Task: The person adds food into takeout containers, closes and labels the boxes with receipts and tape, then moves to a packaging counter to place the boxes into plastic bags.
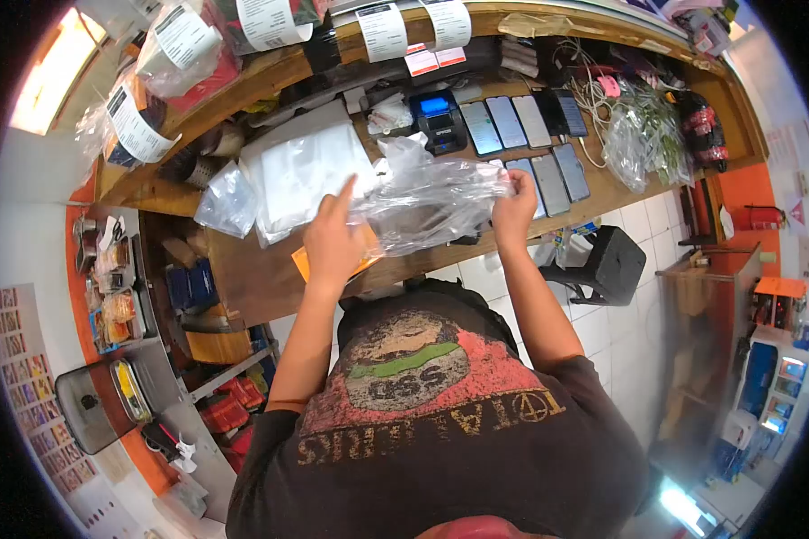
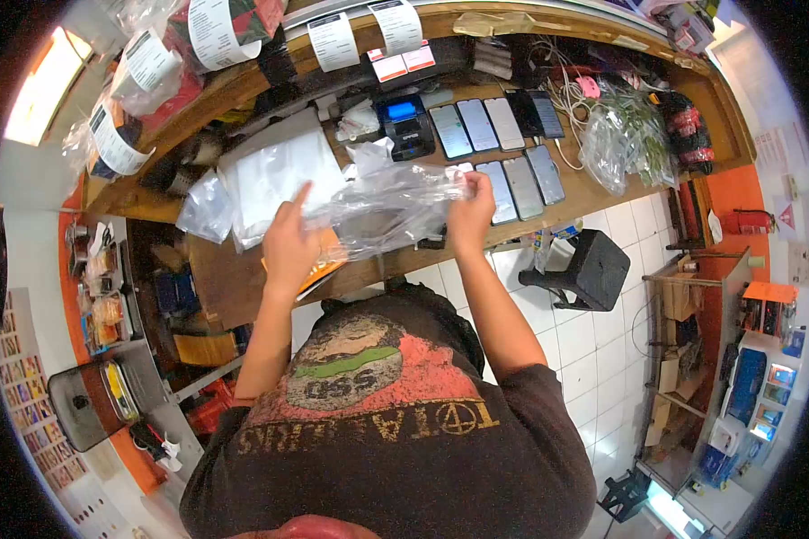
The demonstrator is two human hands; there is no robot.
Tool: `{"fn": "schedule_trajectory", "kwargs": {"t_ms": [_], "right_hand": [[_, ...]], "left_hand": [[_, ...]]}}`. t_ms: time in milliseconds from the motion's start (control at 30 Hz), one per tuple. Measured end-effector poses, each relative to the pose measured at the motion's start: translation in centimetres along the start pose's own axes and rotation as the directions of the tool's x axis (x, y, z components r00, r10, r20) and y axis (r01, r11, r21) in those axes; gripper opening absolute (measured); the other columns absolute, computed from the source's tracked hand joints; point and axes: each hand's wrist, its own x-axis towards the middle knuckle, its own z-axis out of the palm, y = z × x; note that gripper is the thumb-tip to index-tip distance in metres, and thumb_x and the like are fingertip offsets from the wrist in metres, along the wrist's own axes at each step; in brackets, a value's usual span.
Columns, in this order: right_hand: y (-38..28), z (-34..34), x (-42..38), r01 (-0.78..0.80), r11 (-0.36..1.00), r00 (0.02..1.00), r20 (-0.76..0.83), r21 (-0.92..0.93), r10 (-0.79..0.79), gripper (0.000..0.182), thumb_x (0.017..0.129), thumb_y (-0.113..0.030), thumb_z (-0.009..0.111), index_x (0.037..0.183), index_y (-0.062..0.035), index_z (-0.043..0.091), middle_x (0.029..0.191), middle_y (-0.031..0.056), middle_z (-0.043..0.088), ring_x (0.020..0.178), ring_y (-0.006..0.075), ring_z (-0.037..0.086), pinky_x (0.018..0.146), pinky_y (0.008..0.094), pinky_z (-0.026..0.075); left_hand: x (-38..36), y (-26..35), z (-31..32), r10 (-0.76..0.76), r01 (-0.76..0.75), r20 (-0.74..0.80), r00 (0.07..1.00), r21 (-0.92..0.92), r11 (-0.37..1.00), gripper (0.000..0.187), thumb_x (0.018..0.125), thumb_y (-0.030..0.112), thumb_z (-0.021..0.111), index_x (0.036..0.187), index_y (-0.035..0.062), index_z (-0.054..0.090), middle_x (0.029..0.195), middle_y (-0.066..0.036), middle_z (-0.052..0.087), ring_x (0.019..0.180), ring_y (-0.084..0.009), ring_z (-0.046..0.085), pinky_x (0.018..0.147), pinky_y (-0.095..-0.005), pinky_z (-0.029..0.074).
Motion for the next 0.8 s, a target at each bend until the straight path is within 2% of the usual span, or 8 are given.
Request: {"fn": "schedule_trajectory", "kwargs": {"t_ms": [233, 300, 433, 500, 600, 667, 733, 800], "right_hand": [[-0.7, 2.0, -1.3, 0.159, 0.971, 0.948, 0.247, 0.179, -0.200, 0.017, 0.084, -0.004, 0.073, 0.093, -0.0033, 0.059, 0.087, 0.0012, 0.059, 0.078, 0.0088, 0.052, 0.070, 0.0238, 0.043], [1.0, 1.1, -0.2, 0.392, 0.908, 0.917, 0.142, -0.146, -0.373, 0.020, 0.079, 0.000, 0.075, 0.087, -0.0038, 0.057, 0.083, 0.0042, 0.056, 0.075, 0.0126, 0.051, 0.067, 0.0271, 0.042], [1.8, 2.3, -0.2, 0.065, 0.996, 0.989, -0.130, -0.053, -0.072, 0.020, 0.085, -0.009, 0.074, 0.087, -0.0035, 0.054, 0.081, 0.0031, 0.055, 0.072, 0.0118, 0.050, 0.066, 0.0275, 0.042], [1.6, 2.9, -0.2, 0.046, 0.999, 0.987, -0.154, -0.014, -0.048, 0.018, 0.089, -0.012, 0.070, 0.091, -0.0035, 0.054, 0.081, 0.0040, 0.055, 0.074, 0.0116, 0.051, 0.066, 0.0267, 0.042], [1.0, 3.1, -0.1, -0.143, 0.938, 0.989, 0.001, 0.316, 0.150, 0.016, 0.090, -0.005, 0.065, 0.100, -0.0042, 0.052, 0.086, 0.0072, 0.058, 0.076, 0.0144, 0.057, 0.066, 0.0268, 0.046], [-0.9, 1.8, -0.7, -0.722, 0.558, 0.661, 0.646, 0.409, 0.382, 0.026, 0.089, -0.001, 0.063, 0.110, -0.0055, 0.050, 0.094, 0.0093, 0.061, 0.079, 0.0180, 0.064, 0.068, 0.0298, 0.052], [-1.5, 0.1, -1.7, -0.872, 0.468, 0.285, 0.927, 0.145, 0.244, 0.039, 0.087, -0.005, 0.066, 0.121, -0.0080, 0.047, 0.101, 0.0078, 0.062, 0.087, 0.0191, 0.066, 0.072, 0.0330, 0.056], [-2.4, 0.4, -2.4, -0.902, 0.425, 0.153, 0.977, 0.076, 0.150, 0.040, 0.087, -0.009, 0.068, 0.122, -0.0085, 0.048, 0.101, 0.0065, 0.062, 0.090, 0.0179, 0.066, 0.074, 0.0322, 0.056]], "left_hand": [[-0.8, -5.1, 4.5, 0.207, -0.191, -0.089, 0.974, 0.161, 0.968, 0.019, 0.068, -0.002, 0.063, 0.058, 0.0005, 0.047, 0.085, -0.012, 0.054, 0.077, -0.0285, 0.056, 0.064, -0.0418, 0.048], [-0.9, -6.4, 3.9, -0.008, -0.062, -0.207, 0.978, -0.328, 0.943, 0.026, 0.070, -0.010, 0.058, 0.059, -0.0006, 0.036, 0.084, -0.011, 0.055, 0.070, -0.0253, 0.056, 0.060, -0.0372, 0.047], [-2.1, 0.8, 2.0, -0.294, 0.059, -0.166, 0.941, -0.777, 0.627, 0.020, 0.077, -0.010, 0.057, 0.075, 0.0006, 0.040, 0.081, -0.013, 0.061, 0.068, -0.0236, 0.057, 0.061, -0.0327, 0.047], [-2.6, 0.3, 2.3, -0.005, -0.137, -0.342, 0.940, -0.389, 0.911, 0.019, 0.076, -0.005, 0.062, 0.083, 0.0029, 0.047, 0.075, -0.011, 0.058, 0.068, -0.0252, 0.058, 0.064, -0.0348, 0.048], [-4.1, -5.1, 2.7, -0.192, 0.167, -0.124, 0.974, -0.184, 0.969, 0.020, 0.071, -0.006, 0.059, 0.085, 0.0056, 0.051, 0.068, -0.005, 0.047, 0.064, -0.0229, 0.054, 0.066, -0.0326, 0.047], [-4.2, -9.3, 1.4, -0.365, 0.332, -0.213, 0.906, -0.176, 0.927, 0.022, 0.069, -0.009, 0.056, 0.086, 0.0047, 0.052, 0.071, -0.005, 0.052, 0.069, -0.0186, 0.057, 0.065, -0.0326, 0.047], [-4.0, -11.6, -0.5, -0.406, 0.325, -0.339, 0.849, -0.271, 0.906, 0.027, 0.067, -0.013, 0.052, 0.087, 0.0044, 0.053, 0.077, -0.005, 0.054, 0.071, -0.0139, 0.057, 0.061, -0.0318, 0.047], [-3.7, -9.7, -3.3, -0.756, 0.387, 0.022, 0.654, -0.868, 0.310, 0.028, 0.071, -0.011, 0.046, 0.093, 0.0025, 0.057, 0.084, -0.007, 0.056, 0.069, -0.0153, 0.056, 0.056, -0.0279, 0.048]]}}
